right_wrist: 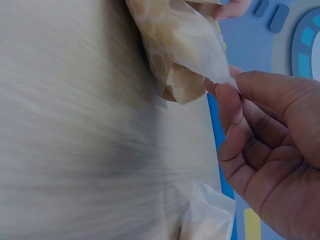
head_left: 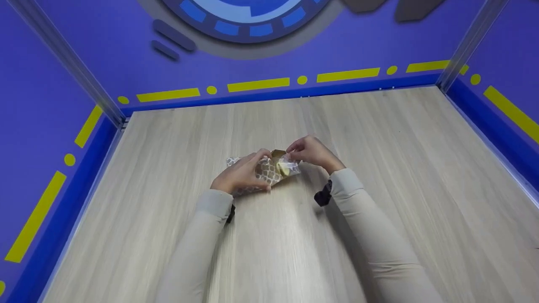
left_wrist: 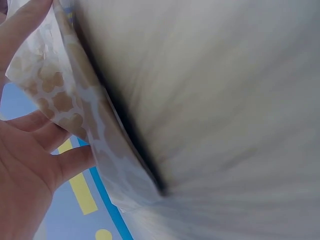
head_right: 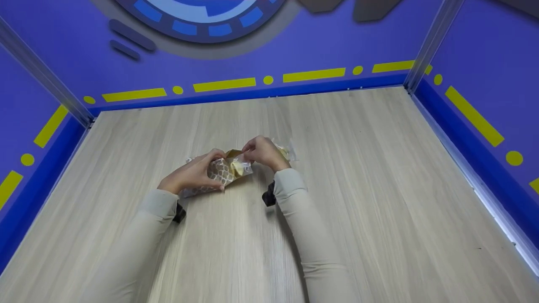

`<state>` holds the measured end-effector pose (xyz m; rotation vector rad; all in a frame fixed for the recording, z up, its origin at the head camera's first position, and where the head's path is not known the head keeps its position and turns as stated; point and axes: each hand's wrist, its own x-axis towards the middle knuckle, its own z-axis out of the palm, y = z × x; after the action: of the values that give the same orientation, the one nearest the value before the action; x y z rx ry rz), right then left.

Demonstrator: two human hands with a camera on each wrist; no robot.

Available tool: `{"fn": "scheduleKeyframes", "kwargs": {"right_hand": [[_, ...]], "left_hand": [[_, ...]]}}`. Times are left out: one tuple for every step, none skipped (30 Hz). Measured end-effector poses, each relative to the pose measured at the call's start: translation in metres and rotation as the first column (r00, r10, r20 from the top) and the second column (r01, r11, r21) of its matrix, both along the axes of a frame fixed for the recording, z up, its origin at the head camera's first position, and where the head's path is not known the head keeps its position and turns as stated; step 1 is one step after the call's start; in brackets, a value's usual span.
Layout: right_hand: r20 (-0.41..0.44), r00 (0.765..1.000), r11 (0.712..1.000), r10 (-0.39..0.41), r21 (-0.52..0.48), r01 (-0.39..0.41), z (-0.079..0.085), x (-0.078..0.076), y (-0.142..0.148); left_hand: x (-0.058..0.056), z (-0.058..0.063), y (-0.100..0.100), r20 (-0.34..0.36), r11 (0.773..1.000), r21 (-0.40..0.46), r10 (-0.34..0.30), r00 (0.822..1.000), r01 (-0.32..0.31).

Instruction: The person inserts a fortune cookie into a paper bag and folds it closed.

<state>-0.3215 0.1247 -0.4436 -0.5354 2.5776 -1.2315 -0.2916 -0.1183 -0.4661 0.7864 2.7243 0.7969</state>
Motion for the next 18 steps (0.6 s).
{"fn": "scheduleKeyframes", "kwargs": {"right_hand": [[-0.002,1.0,1.0,0.0,0.003,0.0,-0.001,0.0,-0.001],[0.0,1.0,1.0,-0.001,0.004,0.001,-0.001,0.001,-0.002],[0.002,1.0,1.0,-0.002,0.003,0.002,-0.001,0.001,-0.004],[0.008,1.0,1.0,-0.004,0.001,0.004,-0.002,0.002,-0.005],[0.008,1.0,1.0,-0.005,-0.001,0.005,-0.002,0.002,-0.007],[0.006,1.0,1.0,-0.006,0.002,0.006,-0.003,0.002,-0.009],[0.005,1.0,1.0,-0.007,0.004,0.007,-0.003,0.003,-0.01],[0.003,1.0,1.0,-0.007,0.005,0.007,-0.004,0.003,-0.012],[0.0,1.0,1.0,-0.008,0.008,0.008,-0.004,0.004,-0.013],[-0.005,1.0,1.0,-0.007,0.01,0.007,-0.004,0.004,-0.015],[-0.01,1.0,1.0,-0.006,0.01,0.006,-0.005,0.005,-0.016],[-0.015,1.0,1.0,-0.004,0.009,0.004,-0.005,0.005,-0.017],[-0.019,1.0,1.0,-0.002,0.007,0.002,-0.006,0.005,-0.018],[-0.018,1.0,1.0,0.0,0.003,0.0,-0.006,0.006,-0.019],[-0.015,1.0,1.0,0.002,-0.002,-0.002,-0.007,0.006,-0.02],[-0.008,1.0,1.0,0.004,-0.012,-0.005,-0.007,0.006,-0.02],[0.006,1.0,1.0,0.003,-0.022,-0.003,-0.008,0.006,-0.019],[0.021,1.0,0.999,0.001,-0.033,0.0,-0.008,0.006,-0.019]], "left_hand": [[0.0,0.0,0.0,0.001,1.0,-0.002,0.001,1.0,-0.001],[0.0,0.0,0.0,0.003,1.0,-0.006,0.004,1.0,-0.004],[0.0,0.001,0.0,0.004,1.0,-0.01,0.006,1.0,-0.006],[0.0,0.001,0.001,0.004,1.0,-0.013,0.005,1.0,-0.005],[0.001,0.001,0.001,0.005,1.0,-0.016,0.007,1.0,-0.007],[0.001,0.001,0.001,0.004,1.0,-0.019,0.007,1.0,-0.007],[0.0,0.0,0.001,0.002,1.0,-0.019,0.006,1.0,-0.006],[0.0,0.0,0.001,0.0,1.0,-0.018,0.003,1.0,-0.003],[0.0,0.0,0.001,-0.002,1.0,-0.016,-0.002,1.0,0.002],[0.0,0.0,0.001,-0.005,1.0,-0.015,-0.006,1.0,0.006],[0.0,0.0,0.001,-0.007,1.0,-0.014,-0.01,1.0,0.01],[0.0,0.0,0.001,-0.01,1.0,-0.012,-0.014,1.0,0.014],[0.0,0.0,0.001,-0.011,1.0,-0.011,-0.017,1.0,0.017],[0.0,0.0,0.0,-0.012,1.0,-0.01,-0.02,1.0,0.02],[0.0,0.0,0.0,-0.013,1.0,-0.009,-0.02,1.0,0.02],[0.0,-0.001,0.0,-0.013,1.0,-0.008,-0.02,1.0,0.02],[0.0,0.0,0.001,-0.012,1.0,-0.006,-0.02,1.0,0.02],[0.0,0.0,0.001,-0.01,1.0,-0.006,-0.018,1.0,0.018]]}}
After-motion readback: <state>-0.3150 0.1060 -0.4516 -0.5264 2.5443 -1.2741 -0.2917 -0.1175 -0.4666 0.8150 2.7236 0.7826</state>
